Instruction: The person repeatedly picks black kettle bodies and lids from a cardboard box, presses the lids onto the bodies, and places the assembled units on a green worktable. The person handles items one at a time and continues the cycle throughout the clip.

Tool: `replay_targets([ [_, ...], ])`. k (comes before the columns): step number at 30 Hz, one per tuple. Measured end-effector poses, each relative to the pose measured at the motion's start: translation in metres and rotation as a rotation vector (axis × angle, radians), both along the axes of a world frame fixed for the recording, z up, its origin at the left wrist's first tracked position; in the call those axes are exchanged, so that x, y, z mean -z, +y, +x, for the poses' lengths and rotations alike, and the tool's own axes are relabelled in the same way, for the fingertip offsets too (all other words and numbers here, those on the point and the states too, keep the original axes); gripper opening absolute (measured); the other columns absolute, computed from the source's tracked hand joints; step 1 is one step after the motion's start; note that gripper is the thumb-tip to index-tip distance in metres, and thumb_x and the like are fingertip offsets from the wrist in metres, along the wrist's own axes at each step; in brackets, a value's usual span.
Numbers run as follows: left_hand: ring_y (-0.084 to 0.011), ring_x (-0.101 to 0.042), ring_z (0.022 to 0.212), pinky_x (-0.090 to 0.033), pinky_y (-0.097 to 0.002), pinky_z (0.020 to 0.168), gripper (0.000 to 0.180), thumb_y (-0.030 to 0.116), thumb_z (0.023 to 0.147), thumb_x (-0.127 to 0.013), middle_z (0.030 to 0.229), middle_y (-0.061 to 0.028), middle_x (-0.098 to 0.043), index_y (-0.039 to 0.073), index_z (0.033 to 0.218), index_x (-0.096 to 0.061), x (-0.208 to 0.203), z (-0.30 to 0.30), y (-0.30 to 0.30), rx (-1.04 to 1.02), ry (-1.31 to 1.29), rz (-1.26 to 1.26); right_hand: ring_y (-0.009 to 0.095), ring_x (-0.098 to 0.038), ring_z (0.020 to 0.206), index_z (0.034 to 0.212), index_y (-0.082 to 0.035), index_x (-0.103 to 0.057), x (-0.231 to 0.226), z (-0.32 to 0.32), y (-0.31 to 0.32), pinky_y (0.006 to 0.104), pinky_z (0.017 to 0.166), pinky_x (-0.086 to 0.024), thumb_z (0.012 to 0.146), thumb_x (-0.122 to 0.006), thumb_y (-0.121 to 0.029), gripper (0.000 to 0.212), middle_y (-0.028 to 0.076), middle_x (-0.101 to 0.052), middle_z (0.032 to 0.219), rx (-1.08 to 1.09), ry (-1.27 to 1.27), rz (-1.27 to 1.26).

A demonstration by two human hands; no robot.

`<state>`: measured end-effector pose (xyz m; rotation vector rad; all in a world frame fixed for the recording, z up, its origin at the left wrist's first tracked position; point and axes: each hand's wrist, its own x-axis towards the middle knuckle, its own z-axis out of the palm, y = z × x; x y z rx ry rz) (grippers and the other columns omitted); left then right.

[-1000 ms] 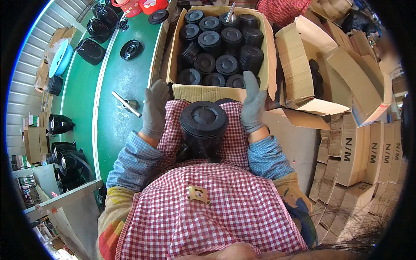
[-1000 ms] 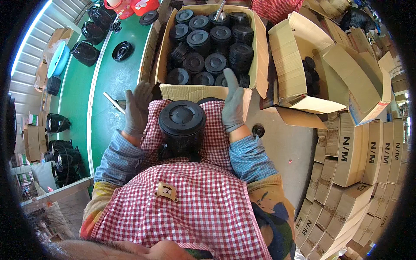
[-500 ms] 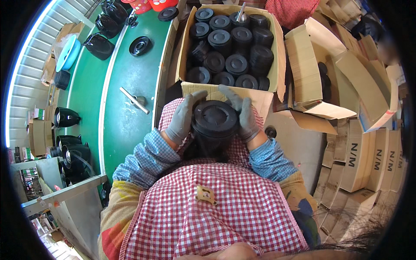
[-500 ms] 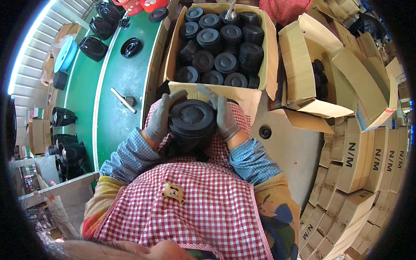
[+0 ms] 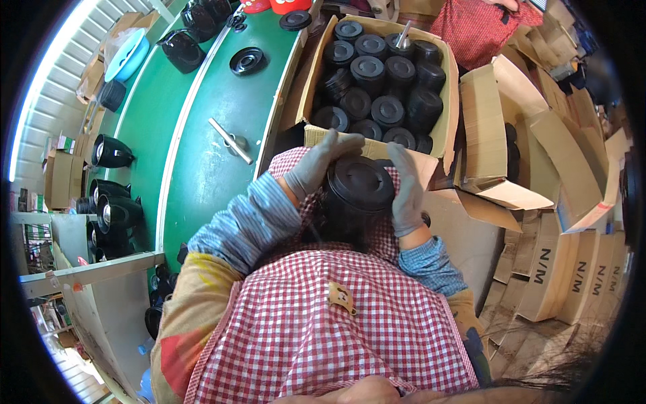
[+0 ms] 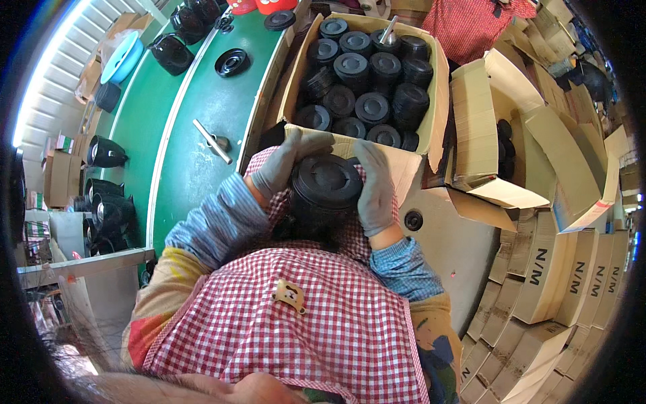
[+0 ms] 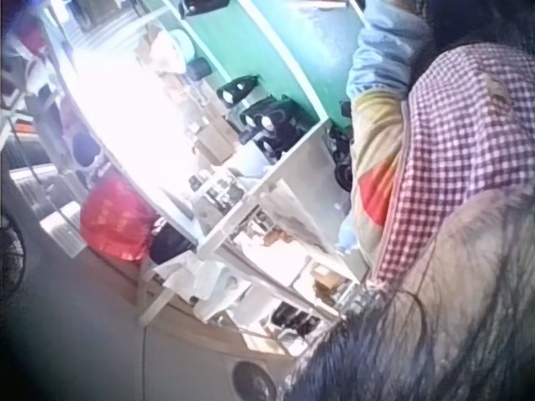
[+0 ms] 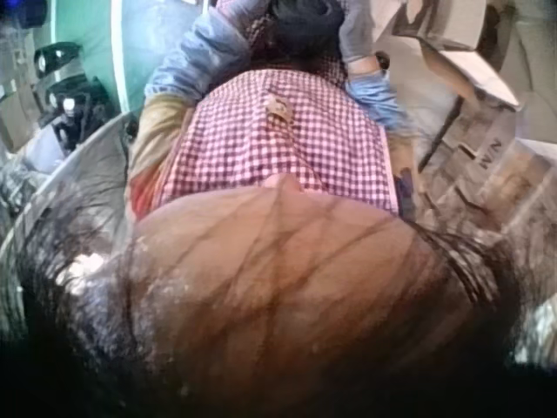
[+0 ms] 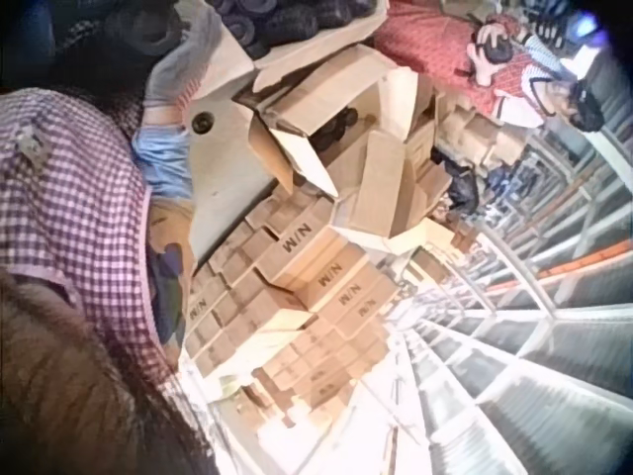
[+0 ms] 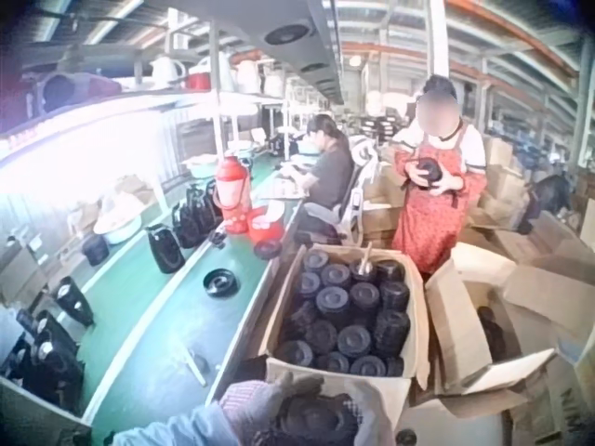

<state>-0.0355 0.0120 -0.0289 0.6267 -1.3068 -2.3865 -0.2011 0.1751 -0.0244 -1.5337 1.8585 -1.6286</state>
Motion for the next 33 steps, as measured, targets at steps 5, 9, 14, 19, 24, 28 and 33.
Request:
replay_targets([
  [5,-0.0297,-0.054,0.131,-0.039,-0.0432,0.114,0.070,0.054,0.106,-0.040,0.145,-0.0194,-0.053,-0.004,0.145,-0.047,0.014,-0.011,-0.027,0.029,-0.193,-0.307,0.037,-0.044,0.140,0.139,0.003,-0.054,-0.003,0.004,0.025,0.0496,0.120,-0.025,0.106,-0.023,-0.049,0.069,0.021,-0.053,0.145,0.031,0.159,0.040],
  [9,-0.0263,-0.051,0.134,-0.035,-0.0388,0.118,0.084,0.067,0.098,-0.047,0.143,-0.0204,-0.055,-0.005,0.140,-0.053,0.009,-0.024,-0.005,0.141,-0.121,0.219,0.038,-0.039,0.143,0.147,0.000,-0.048,-0.021,0.029,0.016,0.0535,0.122,-0.014,0.105,-0.017,-0.053,0.074,0.018,-0.051,0.148,0.040,0.417,0.075],
  [14,-0.0255,-0.049,0.137,-0.035,-0.0378,0.119,0.073,0.058,0.105,-0.038,0.147,-0.0184,-0.052,-0.003,0.142,-0.052,0.018,-0.004,-0.004,0.208,0.060,0.238,0.038,-0.038,0.144,0.149,-0.002,-0.047,-0.038,0.027,0.015,0.0543,0.122,-0.014,0.104,-0.021,-0.057,0.076,0.020,-0.048,0.150,-0.073,0.386,0.027],
  [19,-0.0258,-0.049,0.137,-0.035,-0.0380,0.120,0.056,0.042,0.108,-0.043,0.142,-0.0170,-0.056,-0.002,0.142,-0.052,-0.005,0.012,-0.023,0.288,-0.025,-0.052,0.041,-0.035,0.145,0.150,-0.004,-0.046,-0.033,-0.015,-0.011,0.0557,0.122,-0.016,0.093,-0.033,-0.078,0.093,0.022,-0.042,0.154,-0.293,0.461,0.023],
  [24,-0.0325,-0.064,0.115,-0.050,-0.0415,0.105,0.035,0.018,0.101,-0.058,0.131,-0.0160,-0.062,0.005,0.134,-0.061,0.009,-0.033,-0.025,0.482,0.164,-0.851,0.041,-0.024,0.151,0.155,-0.017,-0.042,-0.058,-0.039,-0.047,0.0600,0.122,-0.015,0.079,-0.067,-0.057,0.089,0.017,-0.034,0.161,-0.694,0.669,0.109],
  [28,-0.0312,-0.065,0.112,-0.052,-0.0414,0.100,0.027,0.012,0.096,-0.063,0.126,-0.0127,-0.065,0.007,0.122,-0.070,0.028,-0.083,-0.054,0.372,1.158,-1.083,0.041,-0.021,0.151,0.151,-0.028,-0.048,-0.053,-0.010,-0.049,0.0606,0.123,-0.011,0.081,-0.065,-0.050,0.075,0.016,-0.031,0.163,-0.829,0.581,0.333],
  [33,-0.0303,-0.065,0.113,-0.053,-0.0400,0.099,0.027,0.009,0.091,-0.066,0.127,-0.0120,-0.065,0.009,0.117,-0.073,0.026,-0.080,-0.054,0.498,0.631,-1.209,0.040,-0.026,0.149,0.150,-0.025,-0.050,-0.042,-0.035,-0.050,0.0603,0.122,-0.012,0.075,-0.069,-0.057,0.084,0.016,-0.037,0.159,-0.793,0.597,0.162],
])
